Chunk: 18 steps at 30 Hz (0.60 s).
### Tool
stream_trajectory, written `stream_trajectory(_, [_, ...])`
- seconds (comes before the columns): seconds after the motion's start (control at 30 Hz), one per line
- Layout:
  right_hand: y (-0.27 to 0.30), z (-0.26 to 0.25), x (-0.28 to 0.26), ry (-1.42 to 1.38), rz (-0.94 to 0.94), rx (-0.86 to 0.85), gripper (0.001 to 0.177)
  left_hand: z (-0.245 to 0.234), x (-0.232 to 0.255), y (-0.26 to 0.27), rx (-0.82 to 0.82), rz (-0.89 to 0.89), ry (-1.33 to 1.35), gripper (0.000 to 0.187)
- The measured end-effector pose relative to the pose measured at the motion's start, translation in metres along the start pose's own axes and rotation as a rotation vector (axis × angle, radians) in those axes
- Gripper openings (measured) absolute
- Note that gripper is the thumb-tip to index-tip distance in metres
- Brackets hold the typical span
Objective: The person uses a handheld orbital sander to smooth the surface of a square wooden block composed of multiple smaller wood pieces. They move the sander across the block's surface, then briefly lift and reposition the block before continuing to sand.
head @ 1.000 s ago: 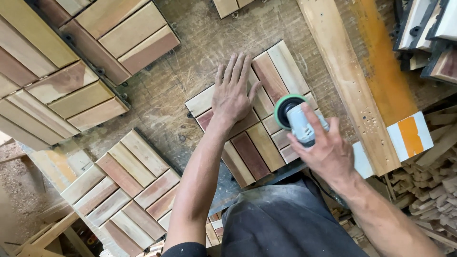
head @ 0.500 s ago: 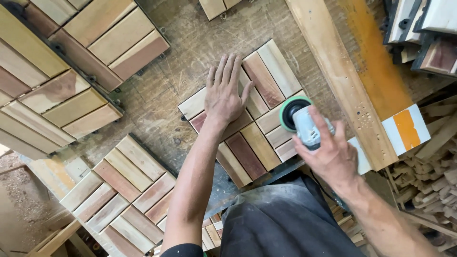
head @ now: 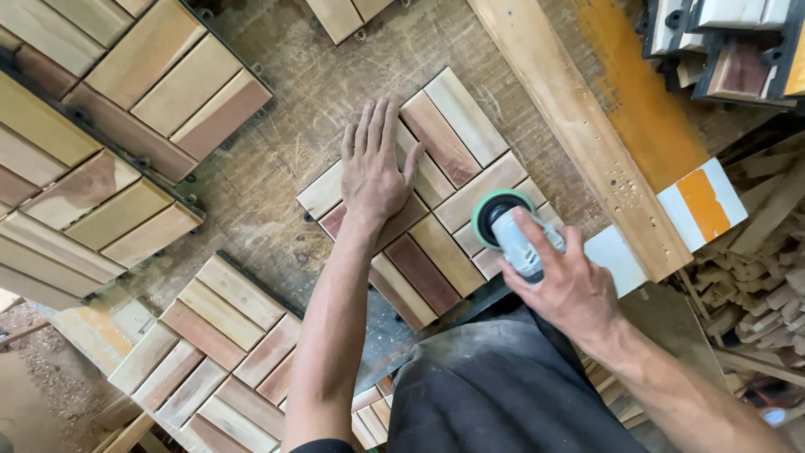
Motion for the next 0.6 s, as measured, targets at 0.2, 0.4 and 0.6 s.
stream_trajectory(0.2, [-0.019, -0.023, 0.037, -0.167, 0.11, -0.004, 0.08, 0.0, 0.0, 0.001, 0.002, -0.005, -0.007, 0.074])
stream_trajectory(0.4, [-0.032, -0.021, 0.061, -0.087, 0.28, -0.069, 0.087, -0.007, 0.004, 0.0, -0.011, 0.006, -0.01, 0.066])
stream_trajectory(0.6, [-0.04, -0.012, 0.035, -0.124, 0.178, -0.056, 0.08, -0.004, 0.001, -0.001, -0.049, -0.01, -0.002, 0.068])
Point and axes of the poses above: each hand's wrist, its own y-axis away from the middle knuckle, its own z-axis out of the palm, x = y × z, the point moved 9 cm from there along -y, towards the middle knuckle, and after that the axes turned 3 degrees about -y, right-handed, at the moved point
